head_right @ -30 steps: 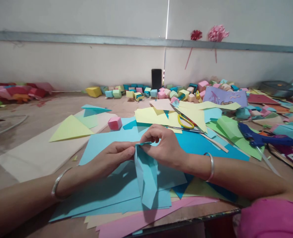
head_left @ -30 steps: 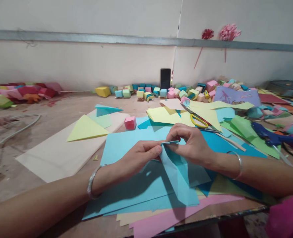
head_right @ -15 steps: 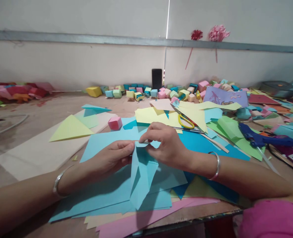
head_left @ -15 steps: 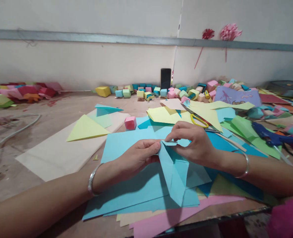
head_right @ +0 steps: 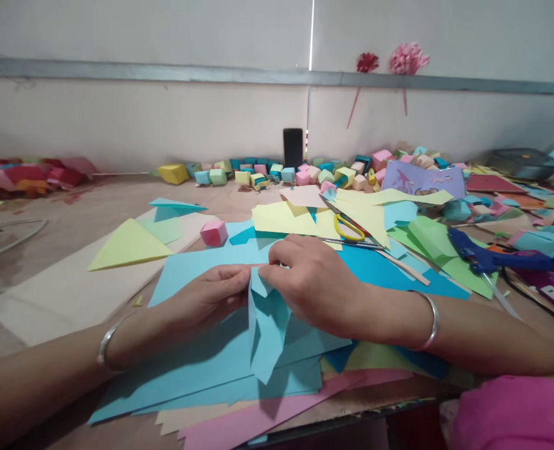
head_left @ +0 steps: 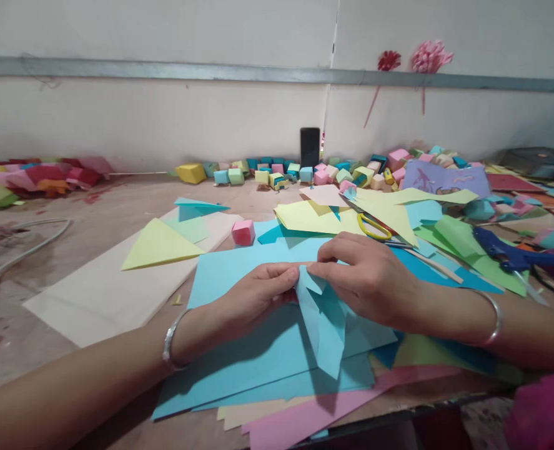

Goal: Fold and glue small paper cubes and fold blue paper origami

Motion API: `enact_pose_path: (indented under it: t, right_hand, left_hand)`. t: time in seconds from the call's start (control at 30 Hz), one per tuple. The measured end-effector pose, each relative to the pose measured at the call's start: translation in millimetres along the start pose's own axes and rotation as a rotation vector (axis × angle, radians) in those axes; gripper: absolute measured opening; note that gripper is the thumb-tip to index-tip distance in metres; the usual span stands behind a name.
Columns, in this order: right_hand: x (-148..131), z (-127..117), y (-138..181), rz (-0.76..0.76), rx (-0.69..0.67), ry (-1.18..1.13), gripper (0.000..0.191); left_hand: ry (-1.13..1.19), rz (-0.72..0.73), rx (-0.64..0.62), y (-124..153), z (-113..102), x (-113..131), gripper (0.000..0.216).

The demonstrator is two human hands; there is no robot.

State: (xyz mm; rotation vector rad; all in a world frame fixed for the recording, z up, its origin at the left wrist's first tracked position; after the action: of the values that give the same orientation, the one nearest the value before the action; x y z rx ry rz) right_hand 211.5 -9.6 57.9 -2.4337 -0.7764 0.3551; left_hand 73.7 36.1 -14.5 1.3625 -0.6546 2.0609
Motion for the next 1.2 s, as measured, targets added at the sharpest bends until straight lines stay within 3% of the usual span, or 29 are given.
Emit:
enact_pose_path:
  t: [0.27, 0.5, 0.67, 0.83, 1.2]
  right_hand:
    - [8, 8, 0, 0.149, -0.127, -0.119, 0.021]
    - [7, 17, 1, 0.135, -0.134, -0.066, 0.021]
    - [5, 18, 1, 0.11, -0.119, -0.022, 0.022]
    - [3, 21, 5, 0.08, -0.145, 0.058, 0.022]
    - [6, 23, 5, 0.068, -0.11, -0.004, 0.023]
  left_hand:
    - [-0.232, 0.018, -0.085, 3, -3, -1, 0.034]
    - [-0.392, 0.03, -0.108, 4, -1, 3, 0.039]
    - [-0.417, 0.097, -0.082, 2, 0, 8, 0.038]
    - [-0.454, 0.081, -0.093, 3, 0, 7, 0.041]
    - [-0.387, 0.037, -0.077, 5, -3, 1, 0.042]
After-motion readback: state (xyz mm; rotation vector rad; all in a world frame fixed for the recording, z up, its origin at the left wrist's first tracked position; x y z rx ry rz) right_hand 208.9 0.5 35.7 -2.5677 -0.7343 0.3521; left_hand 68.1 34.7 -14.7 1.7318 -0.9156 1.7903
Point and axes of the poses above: each hand's wrist, its own y-axis away from the middle knuckle, its own z-axis out of the palm, x = y × z, the point moved 5 cm from there along -y, towards the middle knuckle, and after that the axes turned 15 degrees about z, right-handed, at the moved point
